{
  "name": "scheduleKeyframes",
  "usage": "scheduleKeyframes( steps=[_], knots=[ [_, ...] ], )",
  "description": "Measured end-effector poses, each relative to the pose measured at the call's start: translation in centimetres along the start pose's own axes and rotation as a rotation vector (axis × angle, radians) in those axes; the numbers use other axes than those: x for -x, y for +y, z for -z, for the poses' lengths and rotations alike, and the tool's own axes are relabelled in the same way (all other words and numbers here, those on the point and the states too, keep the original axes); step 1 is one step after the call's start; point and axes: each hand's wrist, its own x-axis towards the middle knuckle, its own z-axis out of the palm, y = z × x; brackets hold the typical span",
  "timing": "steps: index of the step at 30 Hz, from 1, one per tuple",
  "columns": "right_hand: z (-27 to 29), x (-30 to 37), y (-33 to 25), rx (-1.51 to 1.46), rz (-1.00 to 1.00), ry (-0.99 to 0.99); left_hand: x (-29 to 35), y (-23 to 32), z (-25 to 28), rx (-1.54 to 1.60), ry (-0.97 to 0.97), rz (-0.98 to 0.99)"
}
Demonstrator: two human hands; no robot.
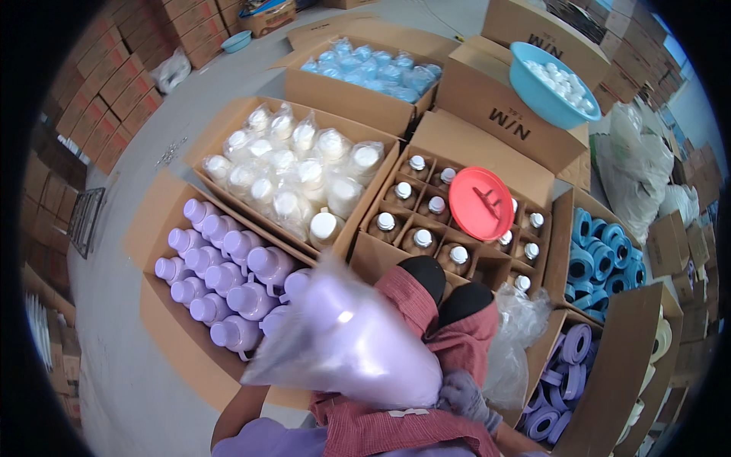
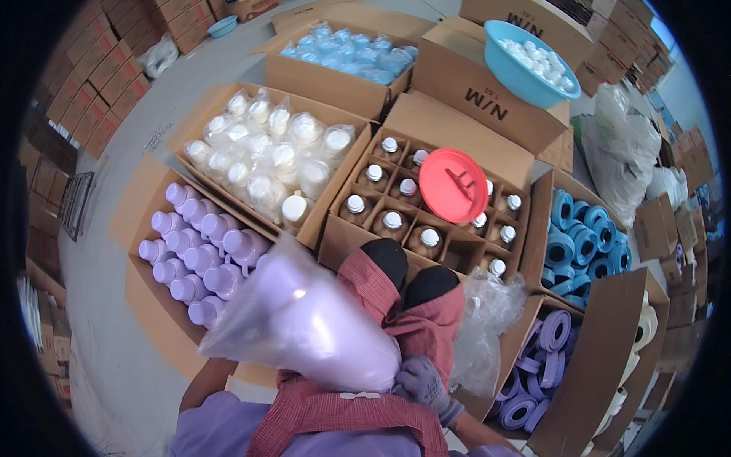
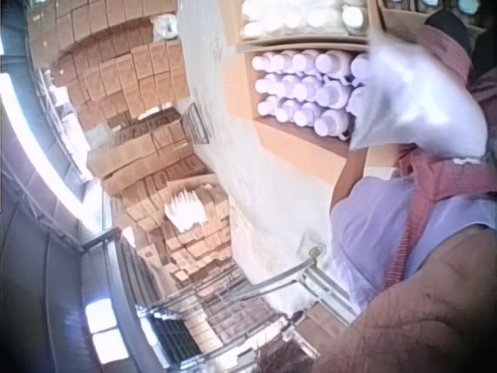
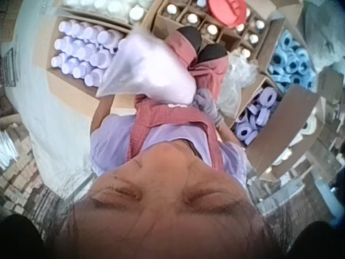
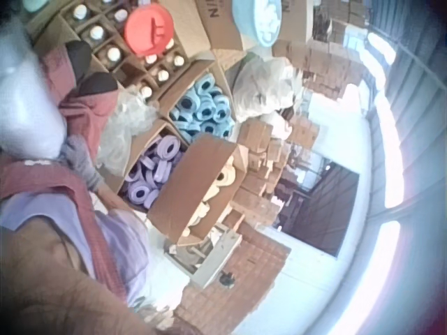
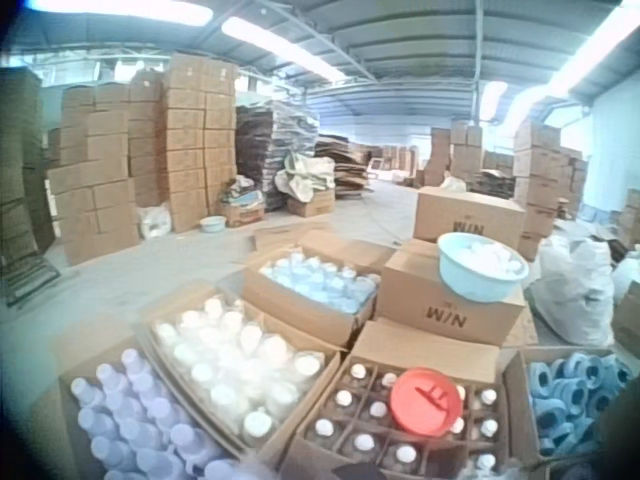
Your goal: The person moves a metal frame, then assembles electric kettles by inserting inner components, attaching lids, and wrapping each unit in plastic. The person handles purple and white kettle bodies, lids, and plastic wrap, placing finished units into boxes.
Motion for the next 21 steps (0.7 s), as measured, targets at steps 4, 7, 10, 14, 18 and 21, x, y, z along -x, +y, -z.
scheduleKeyframes(
  steps=[4,7,10,14,18,21],
  knots=[
    [-0.4,-18.8,-2.1,-0.112,0.447,0.031,11.0,-11.4,1.8,0.563,0.467,-0.114],
    [-3.1,-31.9,1.3,-0.142,0.636,-0.193,10.3,-11.1,1.6,0.477,0.678,-0.406],
    [-9.4,-43.4,5.2,0.088,0.358,-0.128,10.5,-7.9,1.7,0.338,0.966,-0.474],
    [-17.9,-49.3,6.7,0.596,0.299,-0.497,13.6,-8.0,7.1,-0.526,1.123,-0.371],
    [-20.7,-50.6,8.0,0.700,0.279,-0.628,13.2,-5.0,10.0,0.099,1.059,-0.666],
    [-17.0,-52.0,5.1,0.581,0.250,-0.614,11.5,-0.4,11.3,0.422,1.150,-0.769]
  ],
)
